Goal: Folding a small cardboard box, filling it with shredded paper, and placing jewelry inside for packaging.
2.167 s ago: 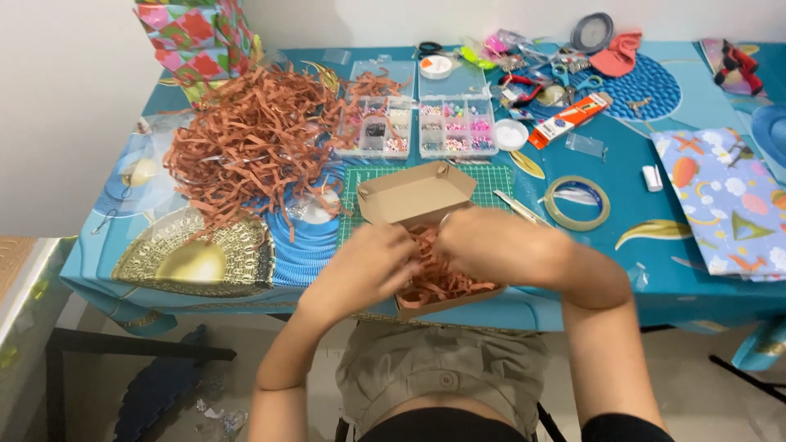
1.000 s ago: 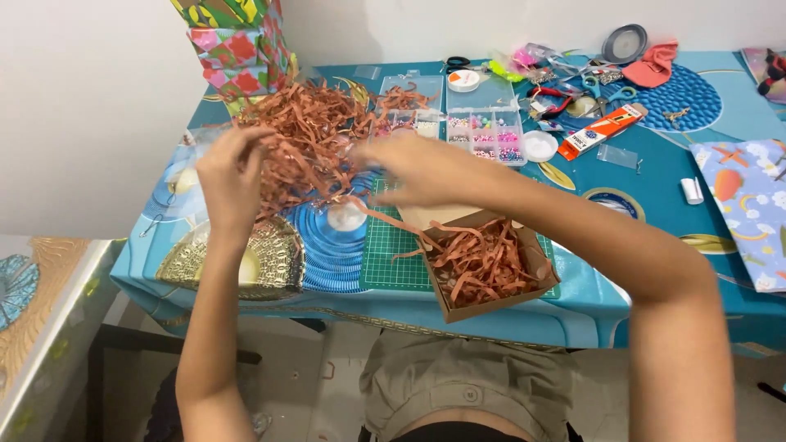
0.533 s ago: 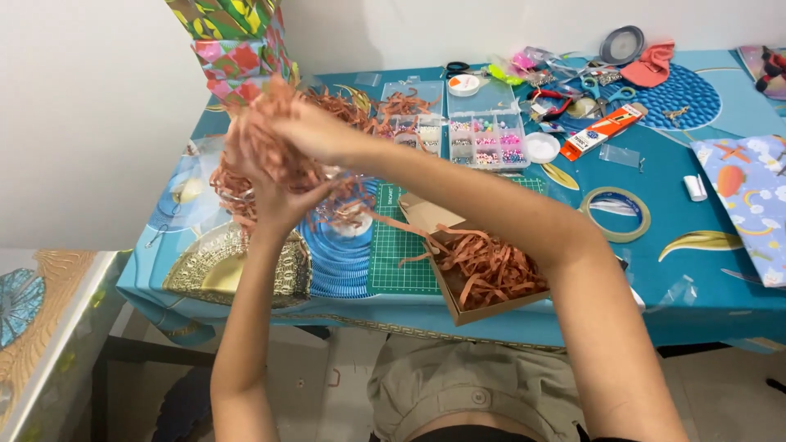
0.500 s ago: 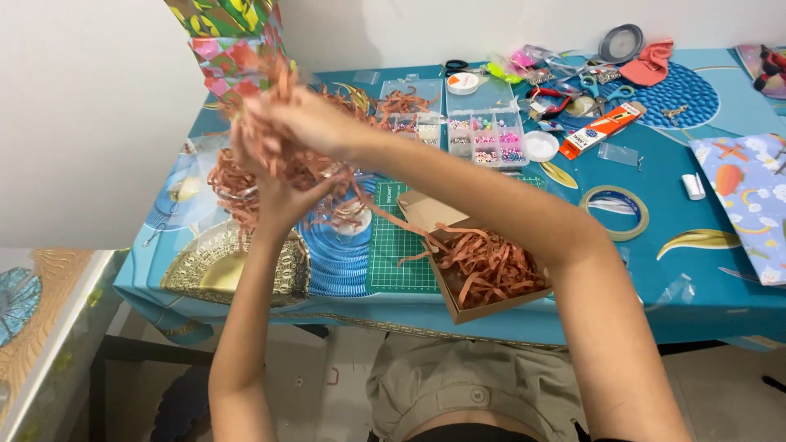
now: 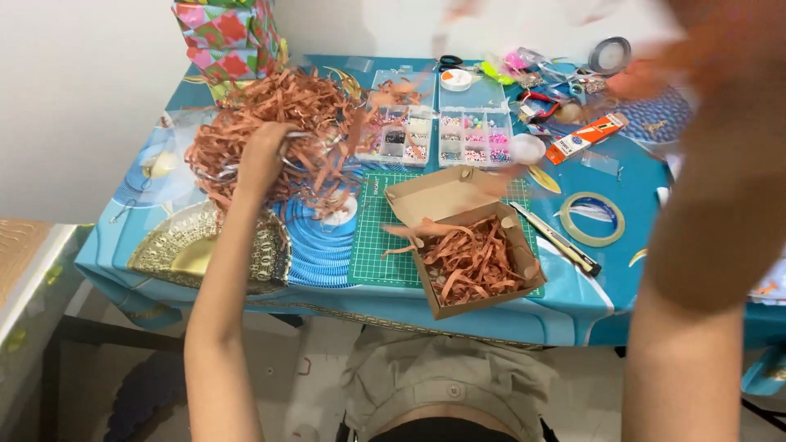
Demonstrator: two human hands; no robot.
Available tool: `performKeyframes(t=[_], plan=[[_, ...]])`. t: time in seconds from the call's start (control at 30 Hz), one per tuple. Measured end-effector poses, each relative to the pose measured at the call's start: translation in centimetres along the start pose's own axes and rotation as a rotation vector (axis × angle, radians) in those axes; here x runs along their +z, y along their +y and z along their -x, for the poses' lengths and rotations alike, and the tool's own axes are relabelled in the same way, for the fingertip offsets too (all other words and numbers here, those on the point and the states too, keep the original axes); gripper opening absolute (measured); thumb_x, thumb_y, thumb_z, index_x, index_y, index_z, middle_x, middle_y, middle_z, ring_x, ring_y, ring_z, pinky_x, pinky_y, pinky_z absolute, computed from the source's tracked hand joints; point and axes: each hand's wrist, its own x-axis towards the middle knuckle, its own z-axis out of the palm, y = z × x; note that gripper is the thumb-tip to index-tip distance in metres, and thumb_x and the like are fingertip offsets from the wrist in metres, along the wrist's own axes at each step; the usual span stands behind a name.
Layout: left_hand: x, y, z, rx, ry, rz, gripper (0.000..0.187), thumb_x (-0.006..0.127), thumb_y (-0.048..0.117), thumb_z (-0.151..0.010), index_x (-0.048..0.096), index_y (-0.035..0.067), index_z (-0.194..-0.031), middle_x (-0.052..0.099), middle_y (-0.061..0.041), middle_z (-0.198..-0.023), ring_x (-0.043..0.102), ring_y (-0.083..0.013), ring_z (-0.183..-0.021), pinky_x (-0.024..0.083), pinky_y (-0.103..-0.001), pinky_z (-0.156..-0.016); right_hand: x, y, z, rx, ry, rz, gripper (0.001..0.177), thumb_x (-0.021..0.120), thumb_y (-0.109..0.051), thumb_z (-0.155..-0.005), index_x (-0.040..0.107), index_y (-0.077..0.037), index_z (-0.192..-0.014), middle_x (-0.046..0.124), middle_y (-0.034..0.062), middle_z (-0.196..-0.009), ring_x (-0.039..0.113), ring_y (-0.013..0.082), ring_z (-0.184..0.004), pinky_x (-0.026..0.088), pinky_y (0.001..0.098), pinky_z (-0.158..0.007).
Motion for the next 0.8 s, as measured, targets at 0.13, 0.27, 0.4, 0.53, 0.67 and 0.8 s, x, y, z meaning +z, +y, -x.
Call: performKeyframes(t=[0.13,0.27,0.4,0.53,0.67,0.8], plan=[[-1.8,0.8,0.0,-0.072,0.022,-0.077,0.019,0.060,-0.004,-0.102,0.074,0.007,-0.107,0.076,-0.010,-0.098,0.069,-0.0222,-0.089,0.054,-0.037,-0.084,-1.4,-2.6,2.6,-0.167,-0.243,0.218,0.117,0.057,-0.042,-0.046,0.013,-0.012,-0.150,0.007,0.0059,-0.159,0.011,0.0253,-0.145,0.011,0.0478,-0.119],[-4.9,2.1,-1.1,-0.036,-0.273,-0.299,0.029,0.079,0.027,-0.087,0.070,0.006,-0.106,0.072,-0.011,-0.116,0.062,-0.0287,-0.115,0.048,-0.042,-0.084,11.3,-23.3,-22.3,0.630,-0.334,-0.305,0.043,0.037,-0.041,-0.102,0.063,-0.007,-0.107,0.063,0.0061,-0.098,0.064,0.0159,-0.088,0.060,0.0283,-0.075],[-6.9,4.0,-1.5,-0.121,-0.447,-0.303,0.065,0.079,0.044,-0.081,0.061,0.020,-0.139,0.063,-0.004,-0.141,0.044,-0.0240,-0.144,0.040,-0.050,-0.105,21.0,-14.7,-9.5,0.554,-0.869,0.269,0.029,0.053,-0.028,-0.099,0.069,-0.026,-0.124,0.071,0.0024,-0.124,0.071,0.0254,-0.107,0.062,0.0395,-0.079],[-10.6,10.1,-2.6,-0.007,-0.299,-0.466,0.085,0.090,0.027,-0.066,0.058,0.026,-0.145,0.056,-0.004,-0.149,0.036,-0.0300,-0.146,0.031,-0.055,-0.111,19.5,-14.5,-9.8,0.667,-1.098,0.639,0.067,0.080,-0.035,-0.081,0.052,-0.034,-0.141,0.053,-0.0100,-0.142,0.061,0.0180,-0.122,0.061,0.0330,-0.086],[-11.4,18.7,-4.1,0.215,0.001,-0.490,0.055,0.087,0.018,-0.069,0.067,0.015,-0.121,0.061,-0.010,-0.135,0.043,-0.0341,-0.138,0.029,-0.051,-0.107,15.2,-18.2,-15.4,0.869,-0.974,0.395,0.066,0.071,-0.024,-0.087,0.050,-0.042,-0.148,0.054,-0.0148,-0.150,0.056,0.0183,-0.135,0.053,0.0372,-0.104],[-7.2,28.9,-2.1,0.377,-0.172,-0.229,0.039,0.070,0.024,-0.085,0.067,0.014,-0.122,0.064,-0.011,-0.131,0.051,-0.0312,-0.132,0.038,-0.047,-0.106,17.2,-17.2,-13.3,0.963,-0.898,0.152,0.039,0.064,-0.011,-0.092,0.071,-0.016,-0.130,0.075,0.0134,-0.125,0.071,0.0388,-0.116,0.060,0.0506,-0.097]])
